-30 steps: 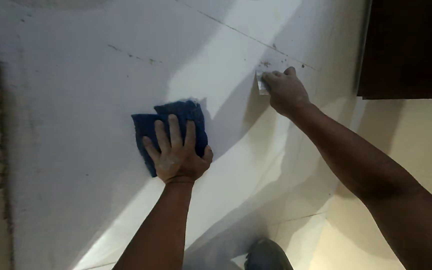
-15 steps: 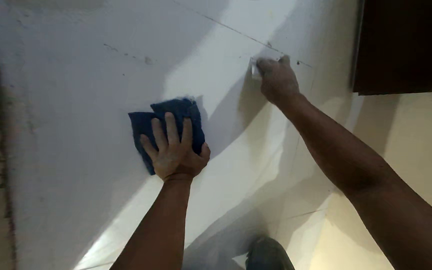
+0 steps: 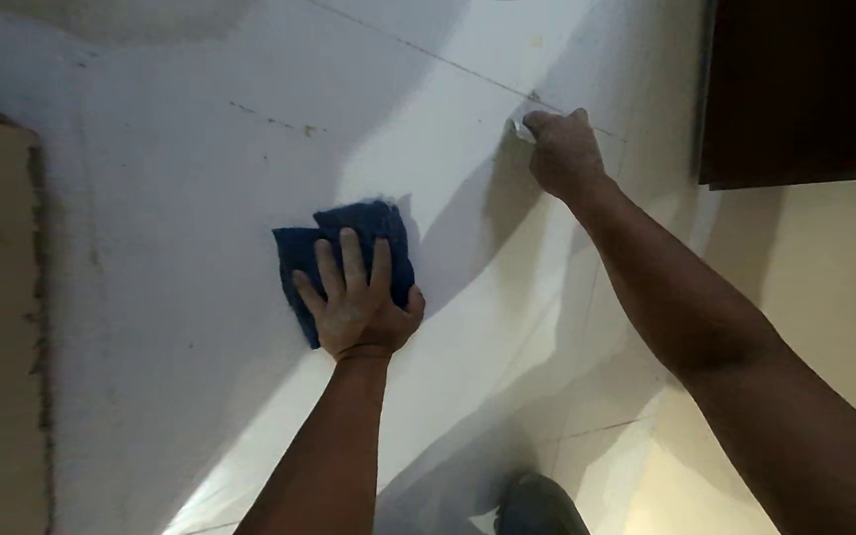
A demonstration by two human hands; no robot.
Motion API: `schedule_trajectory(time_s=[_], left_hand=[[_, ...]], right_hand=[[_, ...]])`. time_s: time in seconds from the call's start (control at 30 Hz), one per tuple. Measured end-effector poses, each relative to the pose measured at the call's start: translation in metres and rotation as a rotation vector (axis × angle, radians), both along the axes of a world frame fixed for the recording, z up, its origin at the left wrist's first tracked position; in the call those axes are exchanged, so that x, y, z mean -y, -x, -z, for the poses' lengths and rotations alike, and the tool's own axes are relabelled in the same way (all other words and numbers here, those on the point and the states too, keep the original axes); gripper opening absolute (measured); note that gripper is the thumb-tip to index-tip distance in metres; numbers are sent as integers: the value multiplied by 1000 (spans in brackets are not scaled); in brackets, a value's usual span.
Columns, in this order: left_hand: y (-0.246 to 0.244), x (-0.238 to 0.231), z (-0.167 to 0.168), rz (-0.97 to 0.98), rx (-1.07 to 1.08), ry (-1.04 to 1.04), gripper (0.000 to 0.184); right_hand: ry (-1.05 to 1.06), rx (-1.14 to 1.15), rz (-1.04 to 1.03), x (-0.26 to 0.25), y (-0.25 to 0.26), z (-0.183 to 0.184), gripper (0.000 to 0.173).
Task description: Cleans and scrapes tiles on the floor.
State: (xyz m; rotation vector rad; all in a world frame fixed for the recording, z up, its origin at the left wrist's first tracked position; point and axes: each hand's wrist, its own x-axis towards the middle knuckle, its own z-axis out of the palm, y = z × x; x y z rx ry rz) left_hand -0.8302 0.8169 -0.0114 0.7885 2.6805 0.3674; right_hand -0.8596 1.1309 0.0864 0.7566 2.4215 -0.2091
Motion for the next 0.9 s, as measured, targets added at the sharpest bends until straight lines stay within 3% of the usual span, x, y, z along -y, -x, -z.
schedule_trajectory(time_s=[0.1,0.23,0.3,0.47,0.63,0.8,0.9], left_hand=[[2,-4,-3,-14,18,-4,80],[-1,-1,-2,-7,2,-17,79],[2,-2,-1,-6,4,-13,79],[1,-5,-5,-14,30,-1,80],[1,-6,-10,-28,26,-12,77],[-2,-7,-8,-12,-8,-9,76],[0,-6,-9,-11,2,11,68]], right_hand=[[-4,14,-63,11,-13,4,36],[-14,29,-32,0,-7,8,45],[-13,28,-66,7,-3,5,38],[-21,-6,0,14,6,5,39],[227,-61,-358,102,8,11,42],[224,-109,-494,139,86,15,38],[278,-147,-622,172,77,15,30]])
